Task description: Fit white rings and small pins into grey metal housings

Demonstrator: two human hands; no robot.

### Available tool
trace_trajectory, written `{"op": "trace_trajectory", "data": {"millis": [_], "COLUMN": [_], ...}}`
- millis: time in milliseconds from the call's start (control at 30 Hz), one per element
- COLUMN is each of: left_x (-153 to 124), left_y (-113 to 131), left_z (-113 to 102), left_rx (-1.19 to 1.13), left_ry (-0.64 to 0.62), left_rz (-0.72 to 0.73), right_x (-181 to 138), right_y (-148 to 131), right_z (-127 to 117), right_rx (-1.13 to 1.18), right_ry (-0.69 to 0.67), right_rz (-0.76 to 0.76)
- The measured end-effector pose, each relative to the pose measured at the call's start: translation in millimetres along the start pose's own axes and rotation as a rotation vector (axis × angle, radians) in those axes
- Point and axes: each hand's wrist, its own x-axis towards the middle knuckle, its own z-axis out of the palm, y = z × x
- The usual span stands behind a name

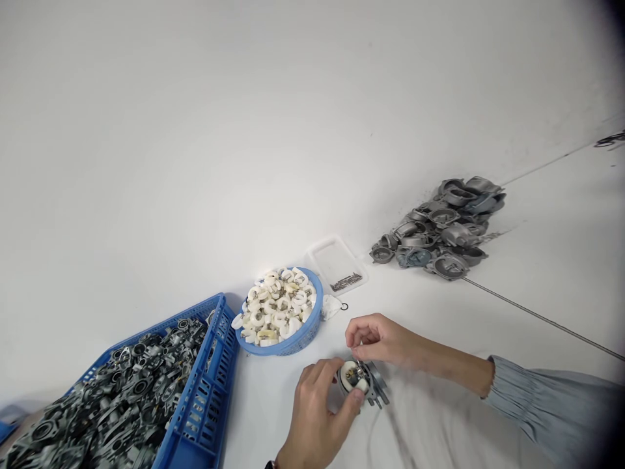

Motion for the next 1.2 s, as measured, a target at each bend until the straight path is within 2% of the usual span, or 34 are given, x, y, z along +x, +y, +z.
{"op": "trace_trajectory", "data": {"millis": [367,633,1033,1200], "left_x": [3.4,1.6,1.4,1.7], "left_y": [2.1,3.1,3.8,1.3], "left_z": [1.1,0.5,1.6,2.4], "left_rx": [-0.010,0.012,0.022,0.022], "left_ry": [0.049,0.057,0.056,0.060], "left_rz": [0.053,0.067,0.053,0.051], "right_x": [-3.3,-4.4,-0.3,-0.6], "right_y": [-10.1,-11.1,-0.1,-0.3], "right_z": [0.4,-3.6,-8.0,-10.2], "right_rx": [-0.039,-0.164,-0.153,-0.238], "right_ry": [-0.008,0.013,-0.064,-0.078], "right_rz": [0.034,0.162,0.142,0.093]}}
